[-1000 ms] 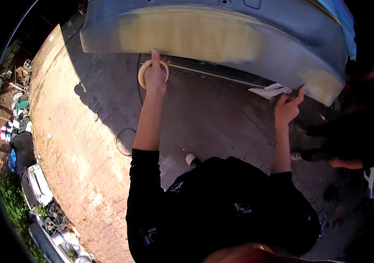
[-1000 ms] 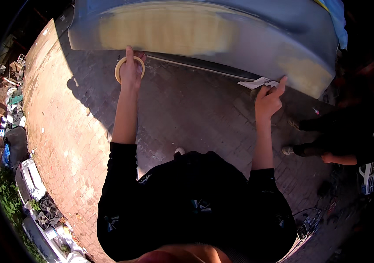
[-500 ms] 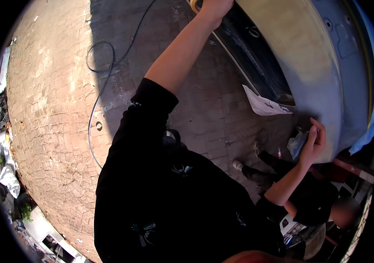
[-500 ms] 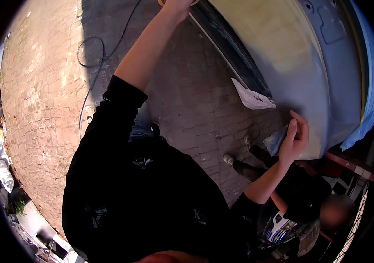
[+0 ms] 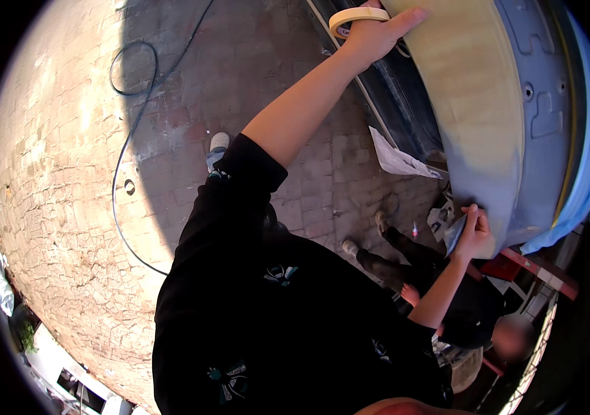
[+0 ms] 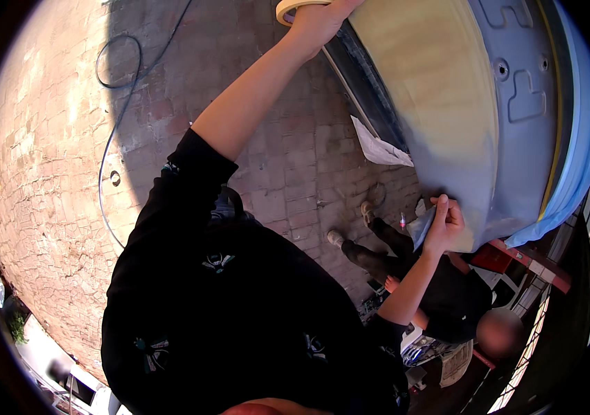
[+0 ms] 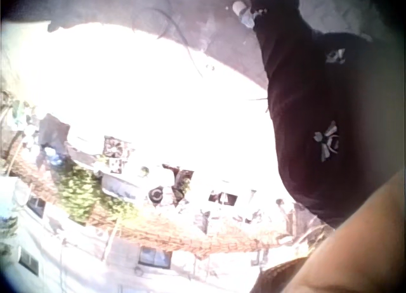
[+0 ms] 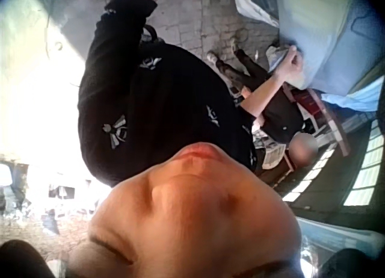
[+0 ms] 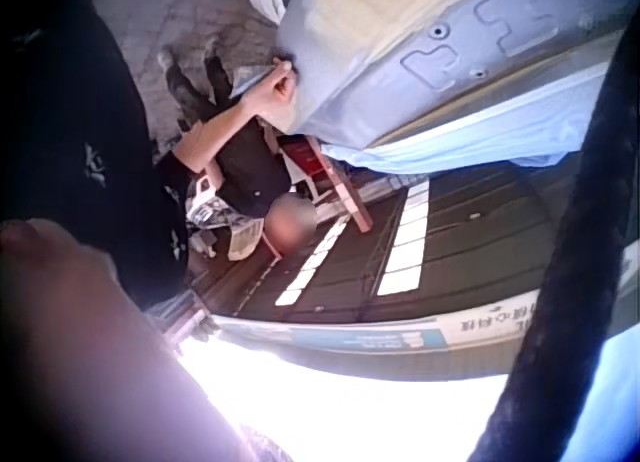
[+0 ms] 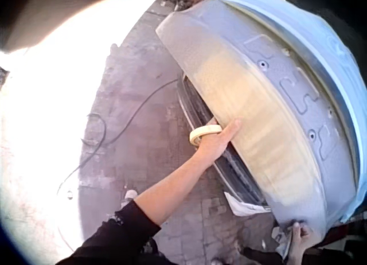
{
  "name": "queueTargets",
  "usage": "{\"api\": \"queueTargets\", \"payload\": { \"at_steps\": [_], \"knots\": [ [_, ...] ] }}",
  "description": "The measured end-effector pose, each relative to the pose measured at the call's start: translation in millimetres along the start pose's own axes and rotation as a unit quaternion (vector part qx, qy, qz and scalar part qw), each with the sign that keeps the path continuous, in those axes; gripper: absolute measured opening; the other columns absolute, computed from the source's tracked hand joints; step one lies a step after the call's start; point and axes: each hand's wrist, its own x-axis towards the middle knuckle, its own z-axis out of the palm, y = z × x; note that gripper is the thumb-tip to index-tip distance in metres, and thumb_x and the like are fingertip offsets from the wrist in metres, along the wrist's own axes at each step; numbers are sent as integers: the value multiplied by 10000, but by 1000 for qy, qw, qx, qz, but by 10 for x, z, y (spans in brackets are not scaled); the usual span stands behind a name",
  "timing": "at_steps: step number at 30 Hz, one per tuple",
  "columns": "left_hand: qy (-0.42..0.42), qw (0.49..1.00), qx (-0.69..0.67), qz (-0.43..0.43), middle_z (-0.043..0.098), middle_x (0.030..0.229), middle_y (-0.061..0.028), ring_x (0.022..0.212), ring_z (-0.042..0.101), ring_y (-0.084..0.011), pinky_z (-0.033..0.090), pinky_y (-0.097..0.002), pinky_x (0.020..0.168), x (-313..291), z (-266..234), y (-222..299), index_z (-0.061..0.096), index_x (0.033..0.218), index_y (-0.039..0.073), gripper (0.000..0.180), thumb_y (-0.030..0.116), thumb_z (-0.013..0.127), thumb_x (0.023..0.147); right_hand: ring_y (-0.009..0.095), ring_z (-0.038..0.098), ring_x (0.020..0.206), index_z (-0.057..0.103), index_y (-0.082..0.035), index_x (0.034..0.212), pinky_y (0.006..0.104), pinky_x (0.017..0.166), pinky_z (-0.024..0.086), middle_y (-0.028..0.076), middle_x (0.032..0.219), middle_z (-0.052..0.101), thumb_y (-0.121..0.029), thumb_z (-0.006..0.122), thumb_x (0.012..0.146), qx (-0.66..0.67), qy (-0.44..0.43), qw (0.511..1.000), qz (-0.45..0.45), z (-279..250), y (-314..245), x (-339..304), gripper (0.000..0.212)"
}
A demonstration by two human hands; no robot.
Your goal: The person applies masking tape to the edges of a car's trunk and rear body panels. They then cover the rear section with a blue plastic sheet, securing it with additional tape around the taillights and trunk lid.
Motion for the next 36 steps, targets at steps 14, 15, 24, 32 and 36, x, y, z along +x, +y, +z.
{"api": "queueTargets", "payload": {
  "at_steps": [14,15,24,32,36],
  "knots": [
    [106,944,70,-304,665,1049,-39,919,581,-131,469,-291,836,-246,-596,-922,615,1205,17,545,448,732,892,81,451,430,727,-8,894,246,449,316,50,674,662,-511,552,991,269,-20,931,247,1088,844,274,541],
    [111,946,62,-297,665,959,-18,817,579,-116,483,-284,766,-260,-572,-961,641,1132,19,495,441,734,892,77,417,421,718,-3,953,246,442,303,63,738,686,-563,540,975,347,-24,893,286,1214,886,243,588],
    [57,935,-24,-350,639,938,1,816,565,-88,489,-265,726,-295,-689,-1190,644,1110,38,436,395,757,886,91,384,450,555,24,1287,211,444,342,155,1288,632,-677,603,865,688,-100,588,414,1845,955,372,819],
    [40,942,-226,-246,701,1098,-78,1003,639,-130,519,-309,881,-320,-677,-1347,638,1180,-21,452,205,813,831,134,463,547,558,-23,1343,244,560,400,162,1224,670,-789,496,834,673,-256,600,348,1624,1085,385,921],
    [39,975,-108,-193,703,999,-87,966,659,-160,506,-328,848,-338,-590,-1545,649,1106,-21,466,341,788,848,139,485,528,511,-24,1386,253,554,399,143,1355,604,-727,560,845,667,-210,625,346,1585,1297,366,889]
  ]
}}
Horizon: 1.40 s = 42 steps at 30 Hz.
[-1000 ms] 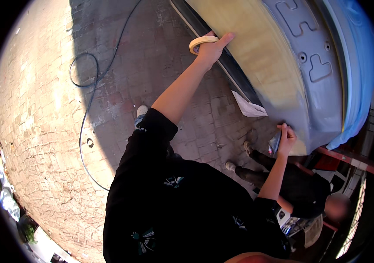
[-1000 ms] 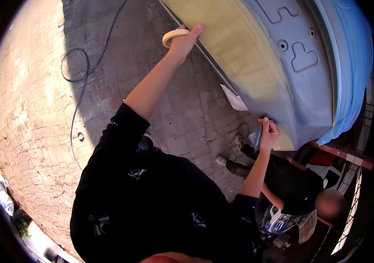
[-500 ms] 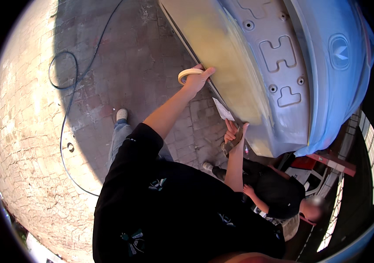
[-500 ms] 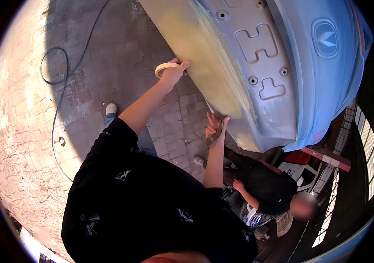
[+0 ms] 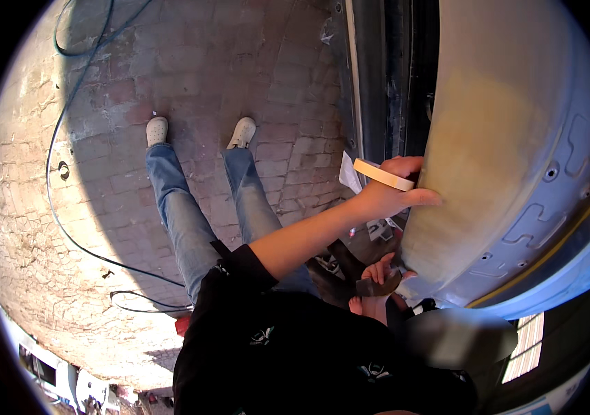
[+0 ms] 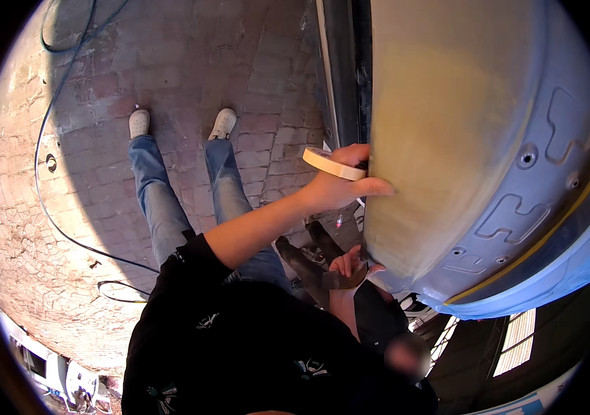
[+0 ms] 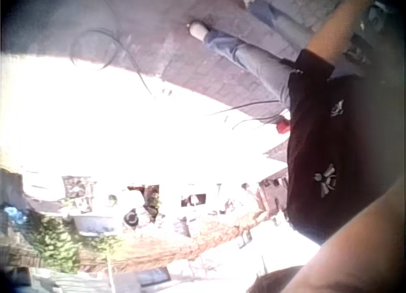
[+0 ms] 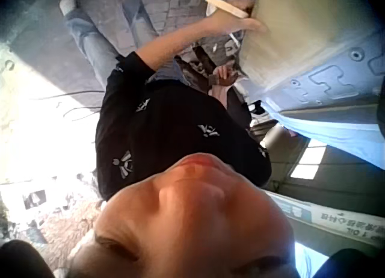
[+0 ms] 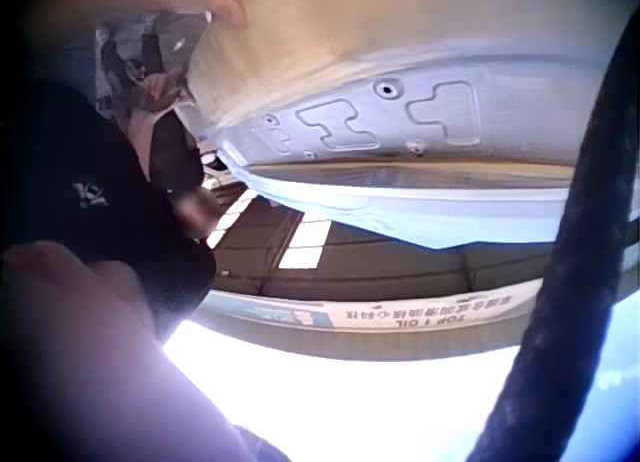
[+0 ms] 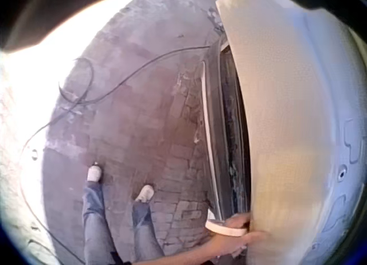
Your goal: The person applies masking tape to the edges of a car's trunk and rear body panels. They then cover the rear section with a blue plastic sheet, securing it with additional tape around the taillights and trunk lid.
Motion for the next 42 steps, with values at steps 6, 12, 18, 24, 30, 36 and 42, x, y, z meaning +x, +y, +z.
{"api": "queueTargets", "payload": {
  "at_steps": [6,12,18,24,30,36,42],
  "knots": [
    [24,984,26,175,691,889,-85,811,648,-255,450,-354,780,109,-205,-593,684,1006,49,518,548,681,866,125,471,524,549,-27,1255,255,567,389,75,1275,648,-597,685,840,-10,147,987,-64,260,87,158,718],
    [19,895,408,178,668,1023,-83,903,647,-216,476,-331,784,624,-382,-1551,677,1032,56,304,297,670,847,124,471,526,544,-31,1245,256,569,387,69,1269,649,-590,692,836,-45,163,983,-76,514,184,-14,708],
    [-62,747,628,208,683,1029,-106,966,634,-253,480,-349,789,1784,106,-1995,752,953,123,185,180,648,810,123,470,528,539,-35,1234,257,570,386,63,1264,651,-584,699,833,-52,181,980,-59,725,153,-42,698],
    [-138,798,569,143,670,1049,-119,957,637,-262,489,-357,816,2187,400,-2315,748,928,104,181,172,657,788,122,470,530,533,-39,1224,258,572,385,57,1259,653,-578,706,830,-52,185,978,-84,833,181,-118,689],
    [6,674,634,379,595,888,-52,865,602,-219,455,-296,790,2097,152,-2437,731,792,91,125,141,654,708,121,469,532,528,-43,1214,259,573,383,52,1254,655,-571,713,826,-39,184,978,-89,749,205,-86,680],
    [17,700,616,360,557,841,-35,877,583,-204,439,-304,766,2057,102,-2299,714,731,91,106,153,646,677,120,469,534,523,-47,1204,261,575,382,46,1248,657,-565,720,823,-35,175,981,-82,579,191,42,672],
    [27,719,632,286,570,839,-60,879,573,-235,423,-318,773,2022,154,-2131,715,733,90,120,171,653,671,119,469,536,518,-52,1193,262,576,380,40,1243,658,-559,727,820,-26,156,985,-72,418,202,180,664]
  ]
}}
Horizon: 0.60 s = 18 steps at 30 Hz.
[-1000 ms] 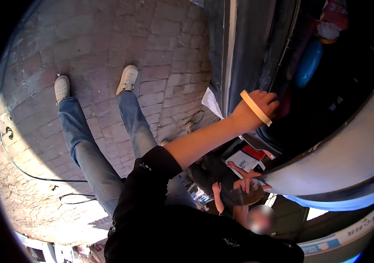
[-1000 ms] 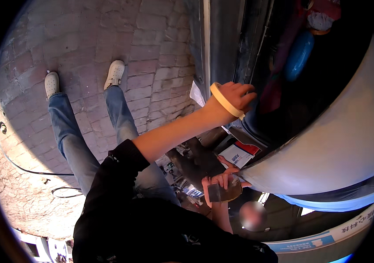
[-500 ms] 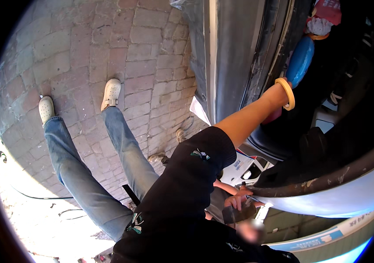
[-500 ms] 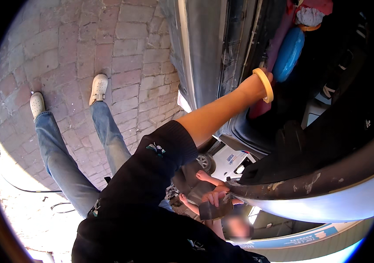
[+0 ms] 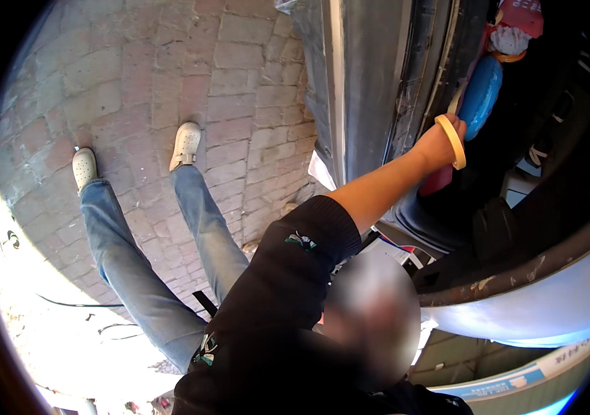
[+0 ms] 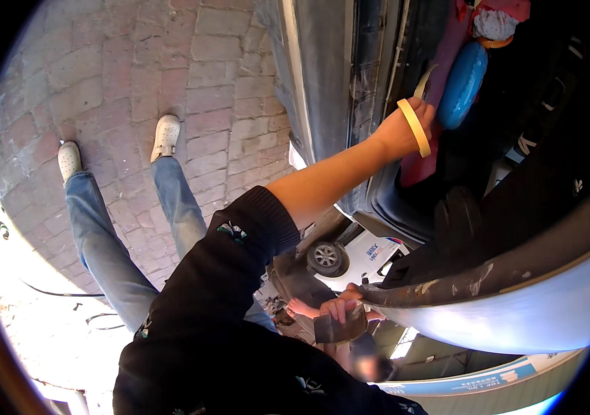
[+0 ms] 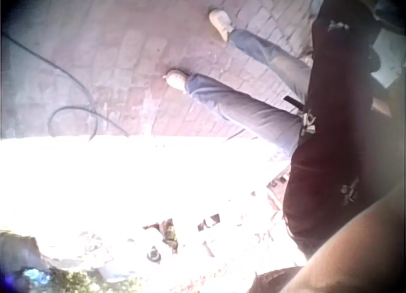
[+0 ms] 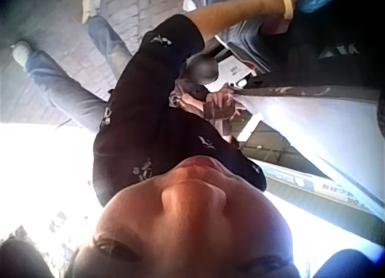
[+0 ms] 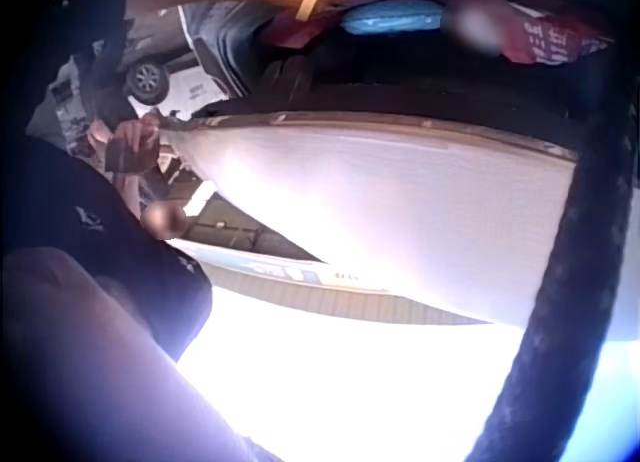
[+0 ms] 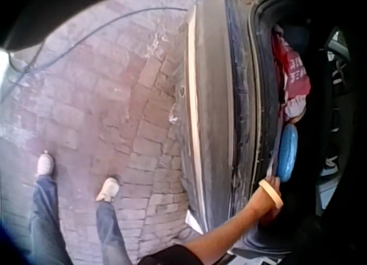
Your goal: The person applies masking tape to the edges of a car's trunk and rear body panels. They then cover the rear section with a blue plastic sheet, securing it with additional tape around the taillights and trunk lid.
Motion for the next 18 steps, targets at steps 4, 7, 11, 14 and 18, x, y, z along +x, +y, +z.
{"api": "queueTargets", "payload": {
  "at_steps": [4,7,11,14,18],
  "knots": [
    [-15,998,13,-54,597,902,-90,868,571,-236,427,-324,748,28,-97,16,719,780,71,165,182,647,681,119,468,537,515,-54,1187,263,577,379,36,1239,660,-555,731,818,5,-12,1000,13,-67,-22,146,658],
    [75,993,-30,-89,615,1035,-112,858,574,-224,432,-324,718,-44,-300,15,722,902,56,261,178,637,688,117,478,548,486,-60,1174,263,582,381,27,1228,662,-553,739,811,1,-15,1000,19,-271,-69,135,663],
    [127,976,-109,-142,609,1149,-94,764,603,-179,468,-314,635,-558,-1044,-209,673,1103,66,393,90,641,711,127,501,564,461,-18,1232,272,598,395,54,1233,652,-595,727,803,-8,-60,997,44,-454,-111,208,766],
    [88,933,-157,-312,527,1275,-147,736,636,-220,529,-356,680,-1091,-1633,-446,617,1216,65,504,-55,693,733,130,496,538,506,-9,1191,270,566,395,68,1195,668,-641,672,815,7,-98,994,50,-552,8,416,754],
    [173,902,-174,-355,472,1278,-122,806,624,-127,521,-273,740,-825,-2880,-350,612,1152,47,371,-101,622,812,127,475,481,602,-20,1065,262,493,385,77,1112,705,-706,573,842,48,10,999,-1,-589,368,373,722]
  ]
}}
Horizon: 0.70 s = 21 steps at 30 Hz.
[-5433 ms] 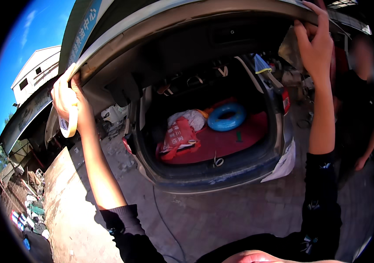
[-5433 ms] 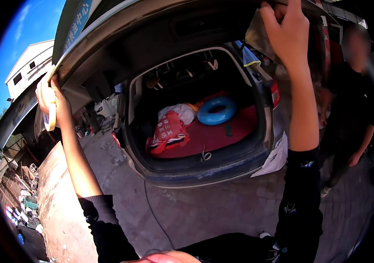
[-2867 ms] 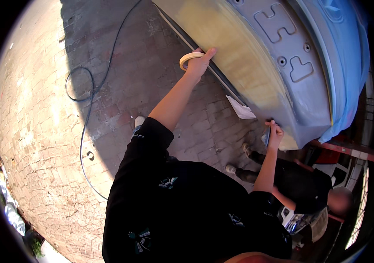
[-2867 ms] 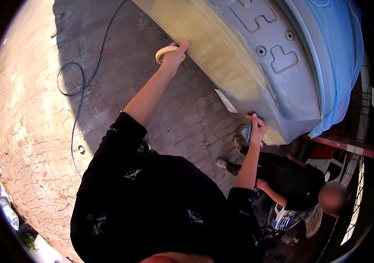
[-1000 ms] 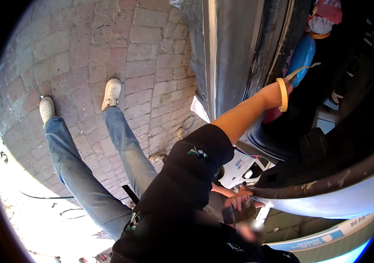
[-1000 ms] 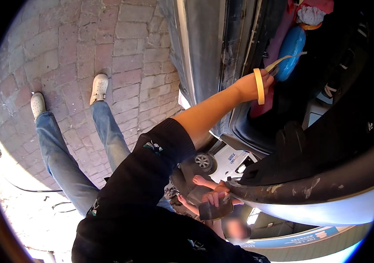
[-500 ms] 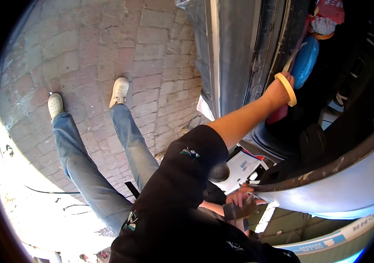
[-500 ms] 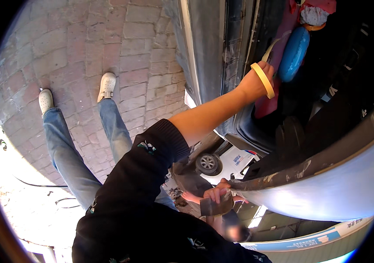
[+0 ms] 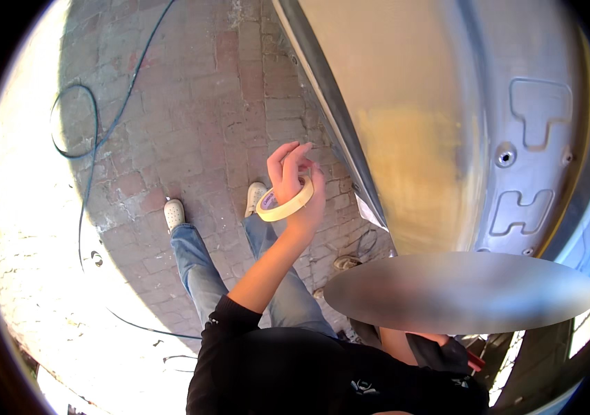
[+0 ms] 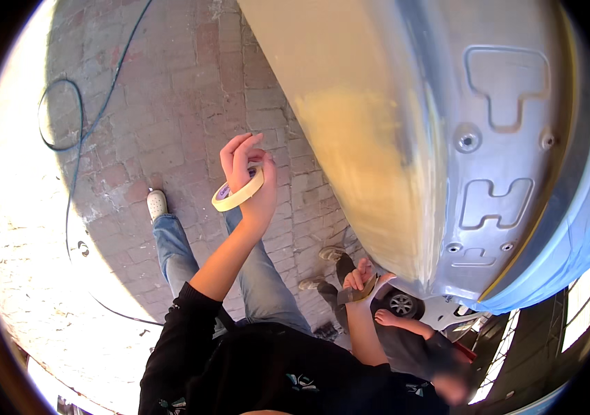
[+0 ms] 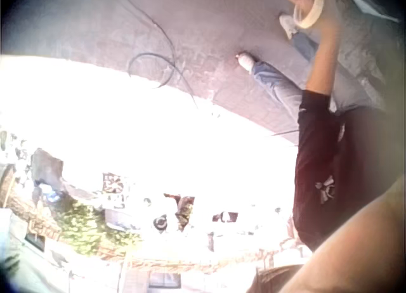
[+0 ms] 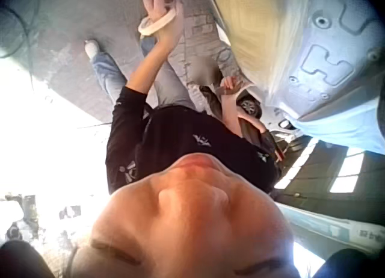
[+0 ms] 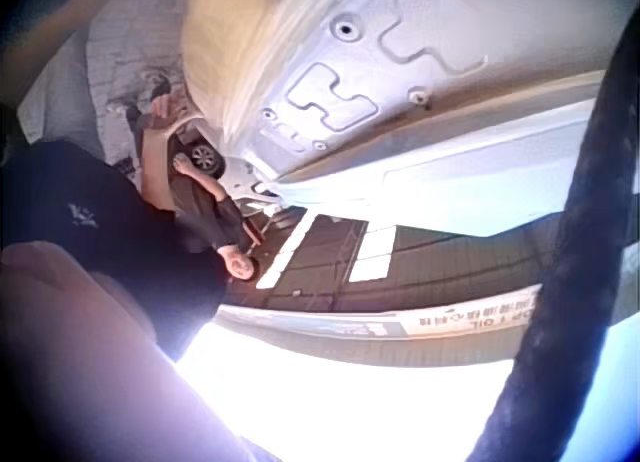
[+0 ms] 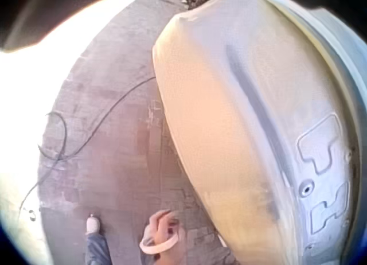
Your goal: The person applies masking tape to the edges of a car's trunk and rear body panels. They then cover the rear section with a blue plastic sheet, securing it with additional tape around the taillights and trunk lid.
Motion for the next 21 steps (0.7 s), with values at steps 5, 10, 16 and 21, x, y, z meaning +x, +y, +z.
{"api": "queueTargets", "payload": {
  "at_steps": [5,10,16,21],
  "knots": [
    [-39,976,-32,211,573,1064,-92,821,616,-127,511,-261,746,375,-316,1616,634,1044,12,221,-83,611,846,122,450,421,698,-37,917,255,416,370,78,996,741,-728,489,891,84,30,995,34,84,94,170,722],
    [-342,926,-100,126,638,1110,-93,935,643,-161,519,-279,814,455,47,2483,649,1102,18,170,72,626,943,111,433,419,678,-38,927,249,398,349,40,777,691,-552,491,996,161,76,983,-33,782,-2,259,551],
    [-527,826,-186,-76,607,1274,-153,1180,603,-244,511,-362,997,199,900,2788,510,1332,-25,458,268,614,996,83,420,436,634,-62,862,266,417,336,58,817,681,-603,541,954,99,-4,995,28,1037,-84,215,557],
    [-522,827,-197,-71,579,1310,-167,1198,588,-267,498,-385,1000,233,1216,2626,482,1335,-26,472,277,612,997,55,326,353,546,-89,704,234,369,282,21,583,547,-766,572,836,-48,80,992,88,1444,-396,154,690]
  ]
}}
